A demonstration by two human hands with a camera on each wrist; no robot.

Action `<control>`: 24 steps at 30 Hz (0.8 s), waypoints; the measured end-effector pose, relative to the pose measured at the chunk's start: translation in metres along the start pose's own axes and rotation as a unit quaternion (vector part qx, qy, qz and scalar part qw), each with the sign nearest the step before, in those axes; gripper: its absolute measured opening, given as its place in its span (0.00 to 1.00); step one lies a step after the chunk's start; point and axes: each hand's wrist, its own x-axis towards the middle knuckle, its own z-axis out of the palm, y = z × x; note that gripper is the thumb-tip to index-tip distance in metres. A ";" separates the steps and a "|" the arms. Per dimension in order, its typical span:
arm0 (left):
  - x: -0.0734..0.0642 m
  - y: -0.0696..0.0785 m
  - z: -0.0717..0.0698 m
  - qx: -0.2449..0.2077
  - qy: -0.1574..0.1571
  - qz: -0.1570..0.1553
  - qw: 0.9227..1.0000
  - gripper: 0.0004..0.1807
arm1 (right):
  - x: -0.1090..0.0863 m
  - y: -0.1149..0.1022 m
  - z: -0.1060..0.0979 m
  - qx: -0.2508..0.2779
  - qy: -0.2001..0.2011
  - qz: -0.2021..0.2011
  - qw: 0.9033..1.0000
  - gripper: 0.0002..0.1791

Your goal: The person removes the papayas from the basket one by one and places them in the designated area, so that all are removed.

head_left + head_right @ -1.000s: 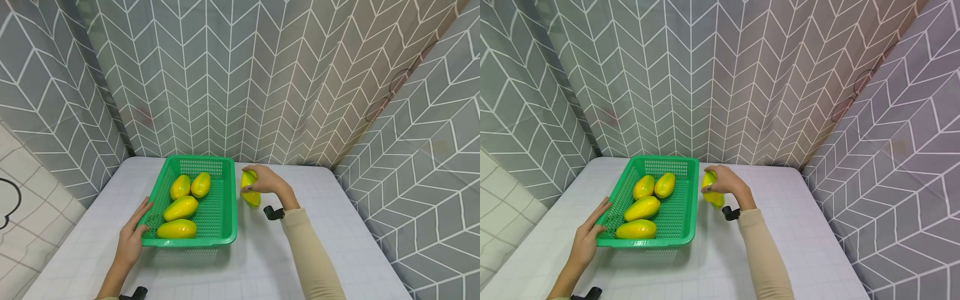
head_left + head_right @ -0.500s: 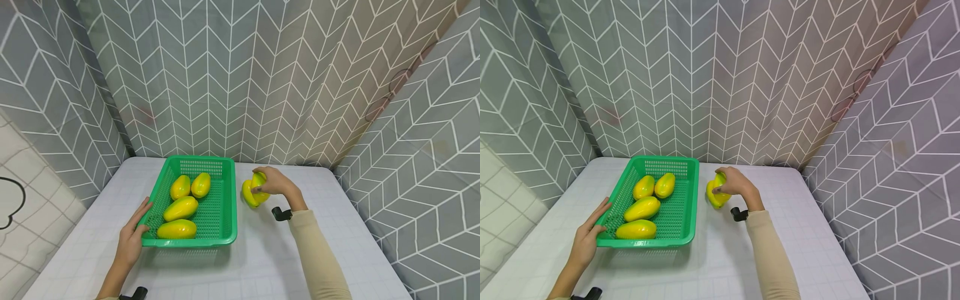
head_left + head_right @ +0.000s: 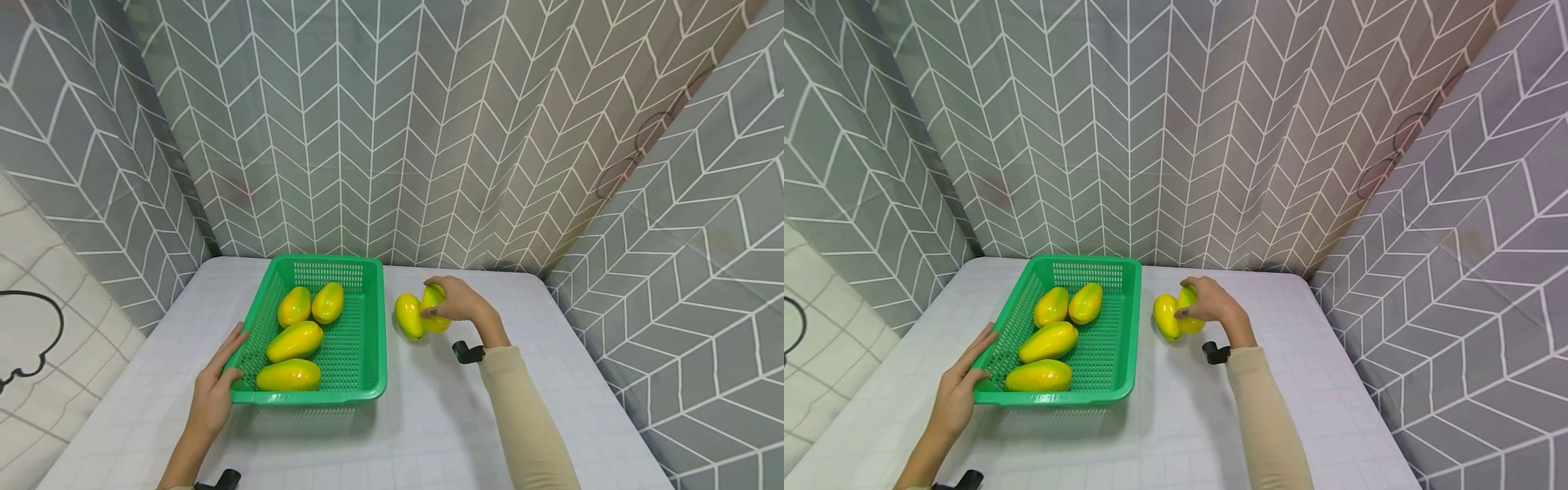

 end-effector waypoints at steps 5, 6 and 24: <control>0.000 -0.001 -0.001 0.000 -0.006 -0.002 1.000 0.31 | -0.002 0.003 0.001 0.000 0.000 0.008 1.000 0.38; 0.000 -0.001 -0.001 0.000 -0.007 -0.002 1.000 0.31 | -0.002 0.004 0.002 -0.001 0.000 0.009 1.000 0.38; 0.000 0.001 -0.001 0.000 -0.010 -0.005 1.000 0.31 | 0.005 0.025 0.019 0.017 -0.010 0.046 0.999 0.38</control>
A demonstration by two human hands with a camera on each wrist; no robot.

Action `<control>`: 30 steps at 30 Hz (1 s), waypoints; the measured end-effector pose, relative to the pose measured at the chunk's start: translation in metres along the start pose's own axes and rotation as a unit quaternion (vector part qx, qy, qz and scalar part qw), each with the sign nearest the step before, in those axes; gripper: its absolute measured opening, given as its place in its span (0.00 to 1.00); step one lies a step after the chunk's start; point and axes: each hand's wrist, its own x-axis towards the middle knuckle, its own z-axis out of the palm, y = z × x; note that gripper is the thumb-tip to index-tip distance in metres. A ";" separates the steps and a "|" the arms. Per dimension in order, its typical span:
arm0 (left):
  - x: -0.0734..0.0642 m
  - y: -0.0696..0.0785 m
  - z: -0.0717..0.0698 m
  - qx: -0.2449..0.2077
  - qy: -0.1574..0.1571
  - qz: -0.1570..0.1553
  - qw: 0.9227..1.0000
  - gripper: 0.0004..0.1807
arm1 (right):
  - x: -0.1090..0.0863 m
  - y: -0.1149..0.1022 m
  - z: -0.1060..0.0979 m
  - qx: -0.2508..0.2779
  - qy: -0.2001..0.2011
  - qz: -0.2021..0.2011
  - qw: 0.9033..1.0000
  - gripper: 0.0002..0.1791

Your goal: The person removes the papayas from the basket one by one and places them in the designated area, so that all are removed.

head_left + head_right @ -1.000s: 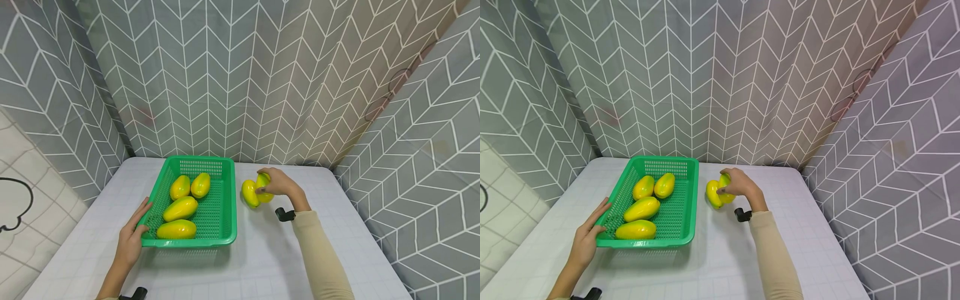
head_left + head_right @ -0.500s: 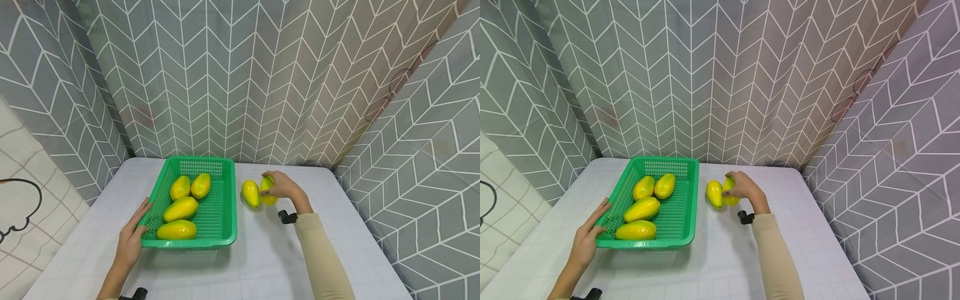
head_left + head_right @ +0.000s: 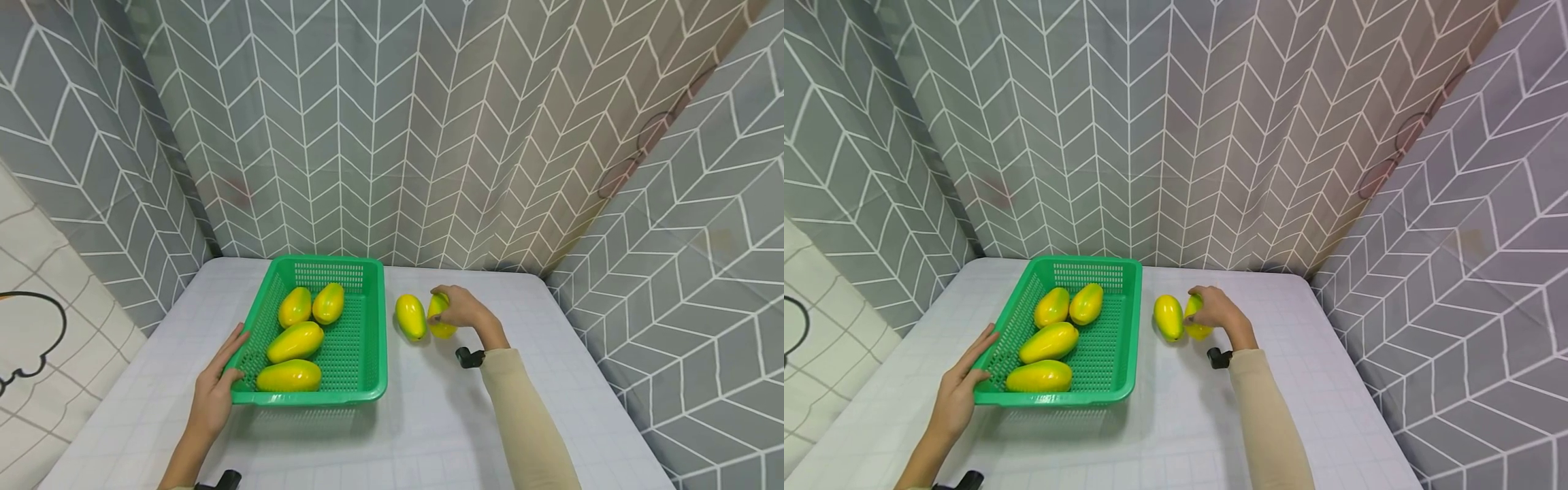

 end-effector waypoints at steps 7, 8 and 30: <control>0.000 0.000 0.000 0.000 0.004 0.003 1.000 0.31 | 0.005 0.010 0.010 0.004 -0.011 0.009 1.000 0.38; 0.000 0.000 0.000 0.000 0.004 0.003 1.000 0.31 | 0.006 0.011 0.011 0.004 -0.012 0.010 1.000 0.38; 0.000 -0.003 0.000 0.004 0.002 -0.001 1.000 0.31 | 0.007 0.012 0.019 0.011 -0.024 0.025 0.999 0.38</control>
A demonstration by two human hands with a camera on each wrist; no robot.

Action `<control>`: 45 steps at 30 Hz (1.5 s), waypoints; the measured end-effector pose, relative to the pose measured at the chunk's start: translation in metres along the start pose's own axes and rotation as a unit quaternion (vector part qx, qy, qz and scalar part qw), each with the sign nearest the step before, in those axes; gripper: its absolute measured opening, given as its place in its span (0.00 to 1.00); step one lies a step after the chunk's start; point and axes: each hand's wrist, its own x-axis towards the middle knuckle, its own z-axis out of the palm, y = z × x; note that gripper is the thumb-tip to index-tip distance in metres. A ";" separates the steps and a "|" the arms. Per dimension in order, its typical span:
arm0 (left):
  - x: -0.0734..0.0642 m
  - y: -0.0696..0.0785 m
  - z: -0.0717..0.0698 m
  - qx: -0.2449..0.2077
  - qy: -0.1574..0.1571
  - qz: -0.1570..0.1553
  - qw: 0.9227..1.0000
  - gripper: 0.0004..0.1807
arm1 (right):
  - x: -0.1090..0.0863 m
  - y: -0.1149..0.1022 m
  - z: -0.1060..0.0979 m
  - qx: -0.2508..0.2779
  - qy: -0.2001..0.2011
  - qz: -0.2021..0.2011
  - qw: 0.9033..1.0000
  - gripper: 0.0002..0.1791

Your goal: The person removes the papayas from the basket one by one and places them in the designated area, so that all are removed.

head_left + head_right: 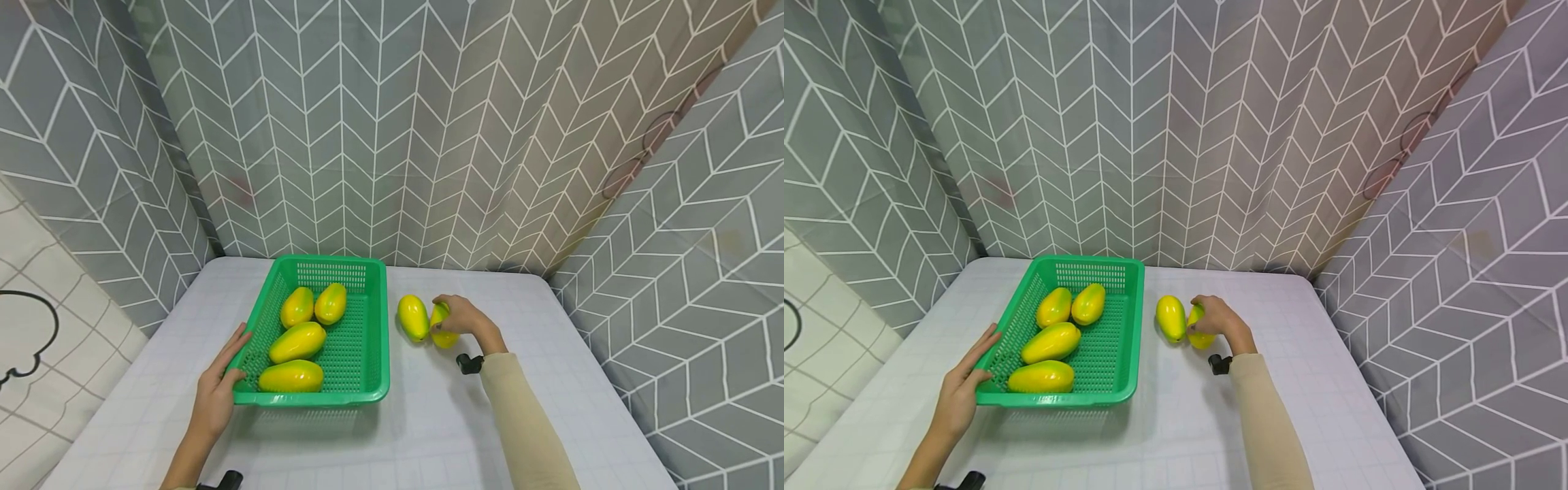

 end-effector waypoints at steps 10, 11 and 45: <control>-0.001 0.001 0.001 0.002 -0.002 -0.001 1.000 0.31 | 0.000 0.004 0.006 0.002 -0.004 0.015 1.000 0.39; -0.001 0.001 0.001 0.002 -0.002 0.000 1.000 0.31 | 0.000 0.004 0.006 0.000 -0.004 0.014 1.000 0.39; 0.000 0.001 0.001 0.003 -0.001 -0.004 1.000 0.31 | -0.008 -0.017 -0.018 -0.029 0.045 -0.064 0.997 0.35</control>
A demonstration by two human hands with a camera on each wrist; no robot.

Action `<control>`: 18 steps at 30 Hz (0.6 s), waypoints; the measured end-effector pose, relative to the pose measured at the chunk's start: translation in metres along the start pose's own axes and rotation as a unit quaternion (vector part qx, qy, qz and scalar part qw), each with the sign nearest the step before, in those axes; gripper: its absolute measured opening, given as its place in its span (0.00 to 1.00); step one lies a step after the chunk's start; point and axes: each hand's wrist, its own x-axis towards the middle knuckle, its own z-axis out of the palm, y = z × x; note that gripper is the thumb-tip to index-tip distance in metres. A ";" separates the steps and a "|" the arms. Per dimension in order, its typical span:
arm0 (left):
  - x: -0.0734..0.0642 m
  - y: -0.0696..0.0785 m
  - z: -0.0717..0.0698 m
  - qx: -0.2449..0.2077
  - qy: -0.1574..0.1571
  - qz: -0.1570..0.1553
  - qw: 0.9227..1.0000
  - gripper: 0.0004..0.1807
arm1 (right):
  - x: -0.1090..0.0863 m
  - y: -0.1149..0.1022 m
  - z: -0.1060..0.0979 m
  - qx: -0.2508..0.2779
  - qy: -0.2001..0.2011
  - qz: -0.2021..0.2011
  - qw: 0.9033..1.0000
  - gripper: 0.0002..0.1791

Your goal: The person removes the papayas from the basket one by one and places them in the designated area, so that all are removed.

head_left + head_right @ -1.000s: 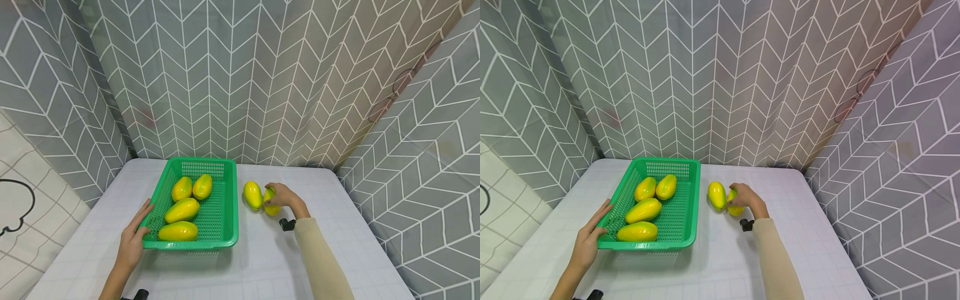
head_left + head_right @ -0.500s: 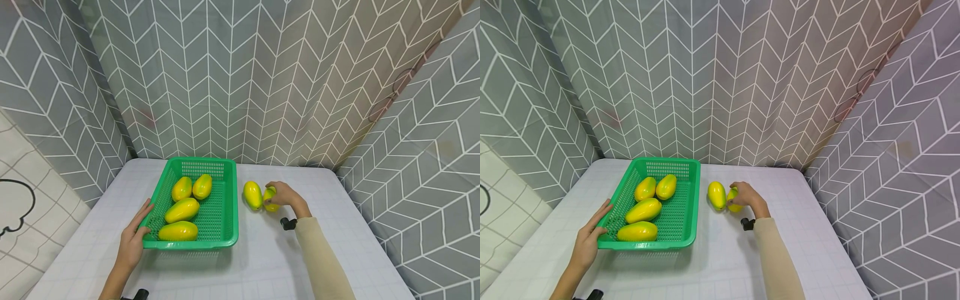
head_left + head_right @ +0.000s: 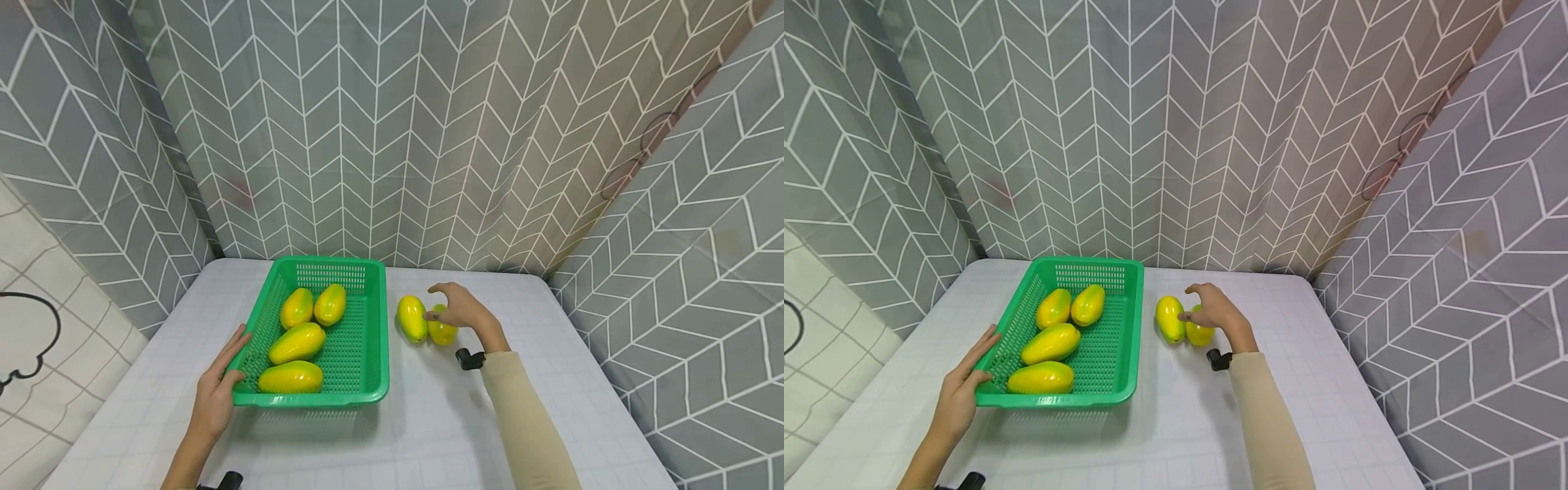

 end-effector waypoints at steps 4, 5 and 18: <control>0.000 0.000 0.000 0.001 0.001 -0.001 1.000 0.31 | -0.001 -0.008 -0.004 -0.001 0.008 -0.006 1.000 0.36; 0.000 0.000 0.000 0.001 0.001 0.000 1.000 0.31 | -0.001 -0.011 -0.005 0.000 0.008 -0.003 1.000 0.36; -0.001 0.001 -0.001 0.004 0.000 0.000 1.000 0.31 | -0.002 -0.037 -0.006 0.011 0.024 -0.010 1.000 0.46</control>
